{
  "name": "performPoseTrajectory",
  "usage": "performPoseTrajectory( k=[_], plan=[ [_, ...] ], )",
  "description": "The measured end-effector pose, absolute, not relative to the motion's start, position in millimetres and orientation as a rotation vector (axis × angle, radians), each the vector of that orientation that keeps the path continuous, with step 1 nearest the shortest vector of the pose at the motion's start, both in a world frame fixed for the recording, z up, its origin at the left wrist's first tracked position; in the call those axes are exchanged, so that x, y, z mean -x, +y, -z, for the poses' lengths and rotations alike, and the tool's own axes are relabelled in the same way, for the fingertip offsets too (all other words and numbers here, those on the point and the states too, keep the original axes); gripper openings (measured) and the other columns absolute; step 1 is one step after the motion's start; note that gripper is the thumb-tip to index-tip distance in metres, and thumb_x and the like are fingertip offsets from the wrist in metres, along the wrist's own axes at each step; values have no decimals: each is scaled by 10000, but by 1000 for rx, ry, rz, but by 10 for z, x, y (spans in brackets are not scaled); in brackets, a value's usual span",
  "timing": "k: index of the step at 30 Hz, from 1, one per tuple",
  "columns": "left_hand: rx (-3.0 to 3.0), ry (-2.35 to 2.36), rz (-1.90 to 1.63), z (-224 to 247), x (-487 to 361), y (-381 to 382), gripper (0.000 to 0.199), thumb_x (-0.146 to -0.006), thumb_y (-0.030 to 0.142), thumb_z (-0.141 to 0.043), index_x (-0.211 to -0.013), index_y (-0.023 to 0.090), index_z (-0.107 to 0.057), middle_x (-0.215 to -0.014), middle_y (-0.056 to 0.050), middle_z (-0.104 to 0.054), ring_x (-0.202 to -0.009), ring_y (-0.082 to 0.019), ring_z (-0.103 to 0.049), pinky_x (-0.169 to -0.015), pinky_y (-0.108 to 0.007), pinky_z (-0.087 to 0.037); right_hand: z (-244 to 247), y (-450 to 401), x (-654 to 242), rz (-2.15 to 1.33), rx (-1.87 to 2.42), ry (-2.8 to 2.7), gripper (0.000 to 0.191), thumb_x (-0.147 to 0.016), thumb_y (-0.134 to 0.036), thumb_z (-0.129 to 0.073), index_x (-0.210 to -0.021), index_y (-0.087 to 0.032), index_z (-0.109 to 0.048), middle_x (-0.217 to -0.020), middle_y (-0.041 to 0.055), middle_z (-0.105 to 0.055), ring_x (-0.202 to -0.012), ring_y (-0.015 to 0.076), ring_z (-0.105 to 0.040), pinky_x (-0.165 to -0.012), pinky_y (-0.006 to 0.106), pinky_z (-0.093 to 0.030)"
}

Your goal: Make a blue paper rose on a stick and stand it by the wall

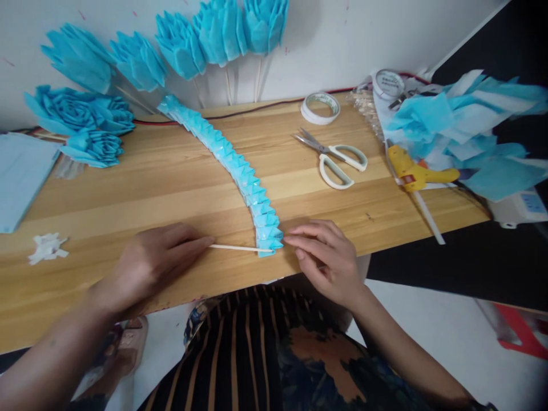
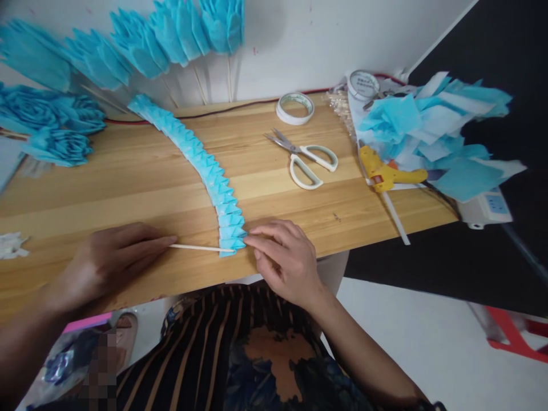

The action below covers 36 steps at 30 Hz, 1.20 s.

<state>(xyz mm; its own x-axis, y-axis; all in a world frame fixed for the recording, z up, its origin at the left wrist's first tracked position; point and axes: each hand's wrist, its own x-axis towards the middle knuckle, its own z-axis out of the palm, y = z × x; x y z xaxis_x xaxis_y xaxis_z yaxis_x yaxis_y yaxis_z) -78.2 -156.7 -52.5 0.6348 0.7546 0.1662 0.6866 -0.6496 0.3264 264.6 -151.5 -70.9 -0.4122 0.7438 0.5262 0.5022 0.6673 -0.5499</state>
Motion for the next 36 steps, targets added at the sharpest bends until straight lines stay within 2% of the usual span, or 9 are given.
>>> performPoseTrajectory(
  k=[4, 9, 12, 15, 19, 26, 31, 36],
  plan=[
    [-2656, 1165, -478, 522, 788, -1543, 235, -1020, 222, -518, -1178, 204, -691, -989, -58, -701, -797, -156, -639, -661, -250, -435, 560, -1416, -2688, -498, 984, -2094, 329, -909, -94, -580, -1154, -279, -699, -1101, 57, -733, -1017, 222, -687, -850, 418, -559],
    [-2665, 1152, -589, 511, 774, -1500, 216, -1007, 188, -530, -1118, 180, -715, -944, -69, -695, -789, -150, -626, -656, -251, -435, 352, -872, -2670, -445, 1017, -2128, 292, -943, -160, -566, -1144, -302, -724, -1101, 44, -754, -1019, 230, -706, -902, 441, -558],
    [-2684, 1122, -640, 506, 757, -1482, 198, -1001, 177, -536, -1068, 167, -723, -919, -76, -690, -772, -149, -615, -633, -249, -433, 299, -356, -2509, -439, 1031, -2160, 281, -931, -183, -563, -1134, -270, -736, -1041, 29, -760, -931, 210, -705, -851, 404, -562],
    [-2670, 1126, -639, 507, 744, -1481, 204, -998, 166, -527, -1033, 166, -727, -918, -85, -692, -779, -155, -623, -637, -250, -448, 281, 153, -2228, -513, 1103, -2284, 304, -914, -181, -552, -1146, -205, -748, -1084, 58, -766, -960, 215, -695, -846, 358, -539],
    [-2626, 1135, -643, 524, 743, -1490, 208, -994, 164, -523, -1041, 166, -725, -943, -91, -687, -810, -167, -632, -667, -262, -469, 284, 684, -1763, -490, 1248, -2428, 351, -907, -207, -557, -1201, -170, -745, -1131, 78, -770, -1015, 241, -691, -913, 355, -499],
    [-2607, 1110, -609, 516, 720, -1487, 215, -1005, 153, -487, -959, 156, -697, -877, -74, -639, -794, -176, -582, -662, -292, -430, 292, 1130, -1044, -464, 1276, -2504, 302, -939, -201, -509, -1078, -152, -773, -1148, 95, -765, -1050, 245, -681, -898, 324, -484],
    [-2630, 1122, -559, 522, 710, -1489, 244, -1023, 163, -445, -928, 151, -670, -834, -68, -603, -767, -188, -533, -652, -324, -385, 344, 1307, -733, -510, 1330, -2515, 270, -945, -287, -546, -974, -136, -768, -1061, 112, -774, -975, 237, -685, -853, 321, -484],
    [-2655, 1130, -550, 524, 715, -1476, 260, -1026, 173, -442, -860, 153, -640, -836, -71, -615, -774, -197, -545, -685, -343, -394, 465, 1360, -647, -740, 1215, -2338, 94, -840, -157, -622, -826, -156, -715, -900, 57, -763, -858, 187, -685, -762, 278, -497]
  ],
)
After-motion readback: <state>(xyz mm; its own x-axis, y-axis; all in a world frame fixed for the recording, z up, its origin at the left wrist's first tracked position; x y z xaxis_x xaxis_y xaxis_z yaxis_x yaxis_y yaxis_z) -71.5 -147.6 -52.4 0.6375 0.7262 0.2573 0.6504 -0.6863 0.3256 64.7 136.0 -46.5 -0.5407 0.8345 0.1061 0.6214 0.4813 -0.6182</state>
